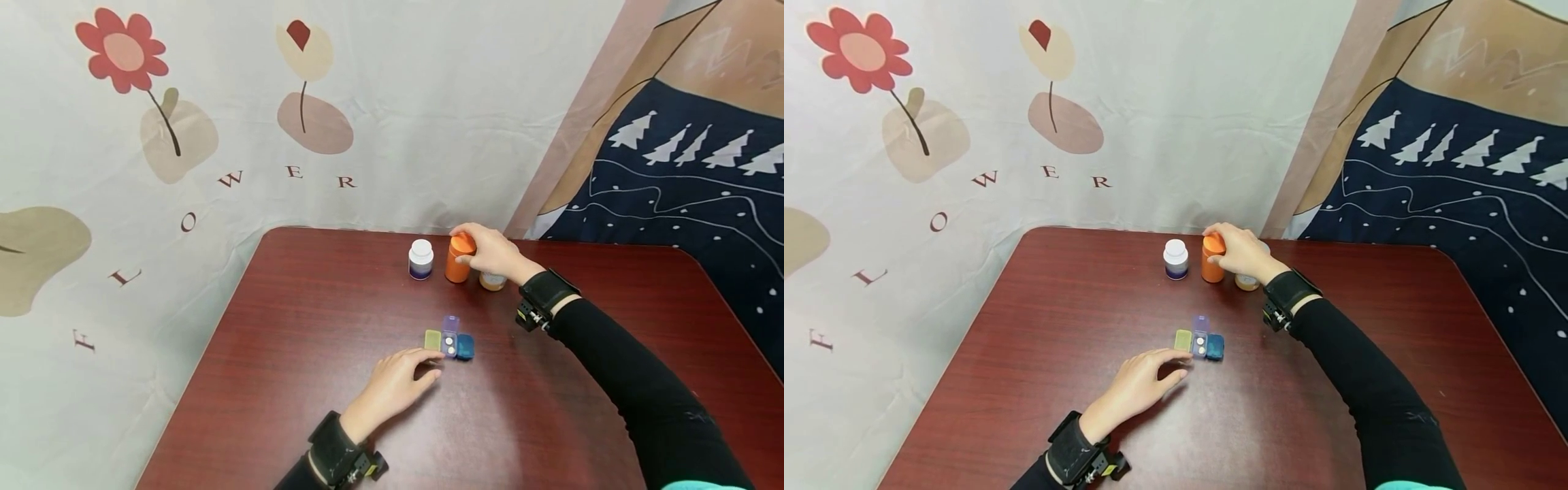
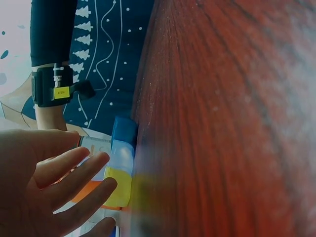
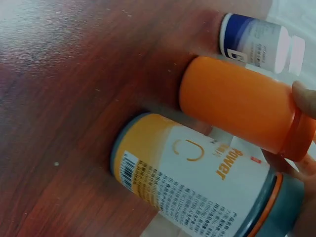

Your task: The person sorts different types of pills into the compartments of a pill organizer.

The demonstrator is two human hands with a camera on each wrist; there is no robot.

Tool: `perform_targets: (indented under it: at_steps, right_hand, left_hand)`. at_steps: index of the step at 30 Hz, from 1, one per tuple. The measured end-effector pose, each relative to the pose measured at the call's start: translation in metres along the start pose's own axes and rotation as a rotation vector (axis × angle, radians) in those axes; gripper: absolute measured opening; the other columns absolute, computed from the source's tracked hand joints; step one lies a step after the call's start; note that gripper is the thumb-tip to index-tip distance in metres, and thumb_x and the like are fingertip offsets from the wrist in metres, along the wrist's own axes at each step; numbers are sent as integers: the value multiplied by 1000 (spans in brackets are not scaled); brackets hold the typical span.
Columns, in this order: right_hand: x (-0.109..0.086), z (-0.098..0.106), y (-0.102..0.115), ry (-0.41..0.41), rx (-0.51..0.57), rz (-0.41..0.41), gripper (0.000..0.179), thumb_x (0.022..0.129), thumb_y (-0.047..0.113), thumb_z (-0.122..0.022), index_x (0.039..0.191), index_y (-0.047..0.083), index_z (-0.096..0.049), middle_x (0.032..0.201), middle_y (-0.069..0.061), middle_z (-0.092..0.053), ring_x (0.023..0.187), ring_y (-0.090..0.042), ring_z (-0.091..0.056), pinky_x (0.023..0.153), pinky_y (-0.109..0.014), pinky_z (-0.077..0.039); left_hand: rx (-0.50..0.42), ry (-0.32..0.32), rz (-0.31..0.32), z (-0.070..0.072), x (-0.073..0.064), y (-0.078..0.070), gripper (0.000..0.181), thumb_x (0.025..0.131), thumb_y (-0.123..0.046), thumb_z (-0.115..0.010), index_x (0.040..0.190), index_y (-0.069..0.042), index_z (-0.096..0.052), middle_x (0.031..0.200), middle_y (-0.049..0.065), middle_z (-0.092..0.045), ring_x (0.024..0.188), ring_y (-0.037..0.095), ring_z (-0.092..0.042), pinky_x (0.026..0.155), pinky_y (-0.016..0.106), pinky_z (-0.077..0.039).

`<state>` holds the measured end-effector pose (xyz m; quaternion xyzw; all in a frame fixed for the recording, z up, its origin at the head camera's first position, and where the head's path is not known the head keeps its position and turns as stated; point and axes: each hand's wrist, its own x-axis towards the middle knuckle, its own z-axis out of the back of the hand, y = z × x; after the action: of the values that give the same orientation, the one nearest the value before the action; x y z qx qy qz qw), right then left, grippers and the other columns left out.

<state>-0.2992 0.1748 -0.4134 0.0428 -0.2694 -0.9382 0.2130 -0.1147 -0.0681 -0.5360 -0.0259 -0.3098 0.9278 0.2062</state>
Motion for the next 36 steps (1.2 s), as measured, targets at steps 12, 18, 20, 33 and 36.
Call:
perform_targets:
  at_steps: [12,18,20,33,36]
  right_hand:
    - [0,1,8,12,-157,12,51,100,11,-77,147,3,-59,136,-24,-70,127,-44,-63,116,-66,-40]
    - [-4,0,10,10,-176,26,56,100,11,-78,152,1,-57,150,-26,-64,142,-48,-54,122,-68,-38]
    - [-6,0,10,-2,-175,42,58,101,11,-77,154,0,-57,156,-26,-60,149,-48,-50,125,-69,-36]
    - [-51,-11,29,-220,0,208,44,102,0,-73,146,-3,-66,151,-27,-64,145,-46,-56,120,-63,-49]
    - [-64,-18,36,-231,-1,224,43,100,-1,-76,143,-2,-68,146,-25,-68,140,-45,-60,117,-62,-52]
  left_hand:
    - [4,10,37,-4,2,2,33,106,-46,-74,138,-39,-77,141,-11,-77,130,18,-74,102,51,-60]
    - [3,-15,3,-1,0,0,31,107,-42,-72,137,-36,-77,139,-9,-78,127,19,-75,101,50,-61]
    - [-19,-26,-16,4,-1,-4,30,108,-40,-71,136,-33,-78,138,-5,-79,126,22,-76,99,53,-61]
    - [-7,-33,-12,0,2,3,30,109,-45,-69,137,-36,-77,139,-7,-78,128,23,-75,98,56,-60]
    - [5,-31,-1,1,4,5,30,109,-44,-70,137,-37,-77,140,-8,-78,129,22,-75,99,57,-60]
